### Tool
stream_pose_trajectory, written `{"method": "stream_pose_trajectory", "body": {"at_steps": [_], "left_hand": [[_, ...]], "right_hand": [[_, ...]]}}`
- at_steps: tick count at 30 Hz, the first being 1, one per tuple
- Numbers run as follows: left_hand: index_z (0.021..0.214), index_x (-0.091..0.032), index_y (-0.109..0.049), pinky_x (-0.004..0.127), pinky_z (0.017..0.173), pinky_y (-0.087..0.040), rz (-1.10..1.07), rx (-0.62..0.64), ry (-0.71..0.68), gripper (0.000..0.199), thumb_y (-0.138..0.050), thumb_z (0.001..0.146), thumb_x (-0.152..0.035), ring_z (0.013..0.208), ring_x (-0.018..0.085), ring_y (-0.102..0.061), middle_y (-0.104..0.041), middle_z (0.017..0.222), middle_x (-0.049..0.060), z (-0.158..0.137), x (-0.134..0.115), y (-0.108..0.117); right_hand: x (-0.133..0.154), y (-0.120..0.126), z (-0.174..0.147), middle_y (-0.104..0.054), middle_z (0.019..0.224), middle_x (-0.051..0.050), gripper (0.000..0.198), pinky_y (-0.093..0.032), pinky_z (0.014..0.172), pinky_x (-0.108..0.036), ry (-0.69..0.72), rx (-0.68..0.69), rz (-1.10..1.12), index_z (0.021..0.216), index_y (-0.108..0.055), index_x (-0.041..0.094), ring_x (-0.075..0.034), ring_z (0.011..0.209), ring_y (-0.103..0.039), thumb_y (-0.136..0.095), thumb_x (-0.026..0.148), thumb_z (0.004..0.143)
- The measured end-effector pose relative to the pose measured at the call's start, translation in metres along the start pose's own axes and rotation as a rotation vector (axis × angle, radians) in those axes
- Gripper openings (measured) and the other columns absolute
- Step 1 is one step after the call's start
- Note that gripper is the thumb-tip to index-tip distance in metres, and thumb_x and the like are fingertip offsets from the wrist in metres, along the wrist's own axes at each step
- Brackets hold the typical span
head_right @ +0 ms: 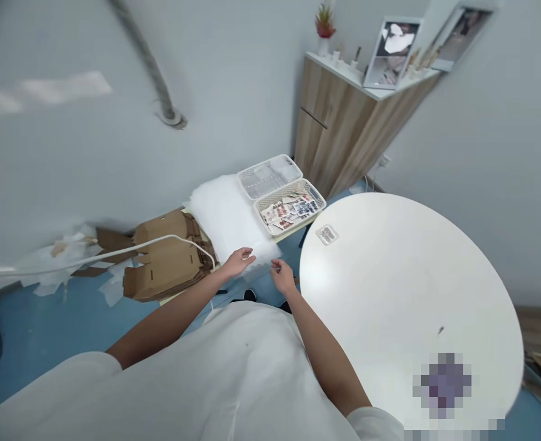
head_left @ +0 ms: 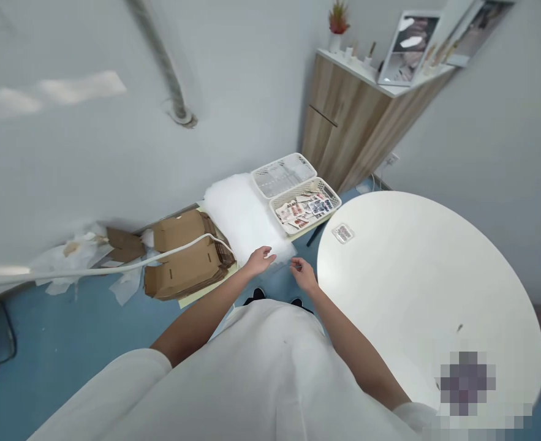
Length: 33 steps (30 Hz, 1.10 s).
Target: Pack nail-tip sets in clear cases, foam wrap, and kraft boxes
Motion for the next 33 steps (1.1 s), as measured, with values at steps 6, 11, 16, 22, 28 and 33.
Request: {"method": "stream_pose_trajectory", "body": {"at_steps": [6,11,16,22,28,33], "left_hand": [[0.112,-0.018,-0.052,0.037,0.086,-0.044,-0.132,-0.177,0.02,0.05,-0.066,0.068,-0.038,0.109,0.027,-0.053,-0.051,0.126,0.015,0.006,0.029,0.077],[0.114,-0.017,-0.051,0.038,0.086,-0.044,-0.229,-0.191,0.06,0.051,-0.065,0.069,-0.038,0.111,0.027,-0.052,-0.047,0.128,0.016,0.01,0.055,0.099],[0.113,-0.016,-0.052,0.037,0.088,-0.043,-0.343,-0.15,0.052,0.043,-0.059,0.075,-0.035,0.11,0.025,-0.052,-0.051,0.125,0.014,0.027,0.052,0.094],[0.11,-0.016,-0.057,0.038,0.091,-0.041,-0.444,-0.113,0.105,0.038,-0.057,0.076,-0.034,0.109,0.024,-0.053,-0.055,0.122,0.013,0.062,0.047,0.078],[0.112,-0.016,-0.055,0.036,0.09,-0.041,-0.496,-0.126,0.228,0.039,-0.054,0.078,-0.034,0.106,0.022,-0.053,-0.055,0.12,0.013,0.094,0.069,0.059],[0.106,-0.017,-0.058,0.033,0.086,-0.041,-0.468,-0.165,0.318,0.033,-0.053,0.079,-0.035,0.1,0.02,-0.055,-0.06,0.11,0.01,0.108,0.082,0.049]], "right_hand": [[0.021,-0.078,0.043,-0.063,0.086,-0.002,0.028,-0.047,0.076,-0.036,0.032,0.149,-0.169,0.091,-0.063,0.021,-0.015,0.071,-0.057,-0.06,0.028,0.064],[0.019,-0.11,0.053,-0.058,0.108,-0.01,0.042,-0.046,0.08,-0.04,-0.063,0.279,-0.333,0.098,-0.062,0.021,-0.024,0.094,-0.057,-0.069,0.033,0.059],[0.033,-0.111,0.074,-0.051,0.121,-0.011,0.052,-0.035,0.097,-0.044,-0.041,0.279,-0.452,0.107,-0.06,0.021,-0.028,0.115,-0.047,-0.07,0.04,0.059],[0.041,-0.141,0.116,-0.024,0.145,-0.007,0.072,-0.023,0.106,-0.044,-0.024,0.463,-0.46,0.122,-0.05,0.024,-0.027,0.133,-0.022,-0.07,0.048,0.057],[0.037,-0.145,0.158,-0.013,0.147,-0.017,0.074,-0.019,0.107,-0.043,0.068,0.377,-0.799,0.134,-0.031,0.007,-0.028,0.136,-0.009,-0.053,0.046,0.076],[0.028,-0.169,0.14,-0.011,0.148,-0.016,0.071,-0.019,0.104,-0.048,0.26,0.563,-0.979,0.139,-0.019,0.008,-0.029,0.137,-0.003,-0.049,0.031,0.078]]}}
Point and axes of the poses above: each hand's wrist, its own z-axis towards the middle knuckle, its own y-axis out of the back of the hand, x = y × z, the point moved 10 cm from there along z, towards the middle knuckle
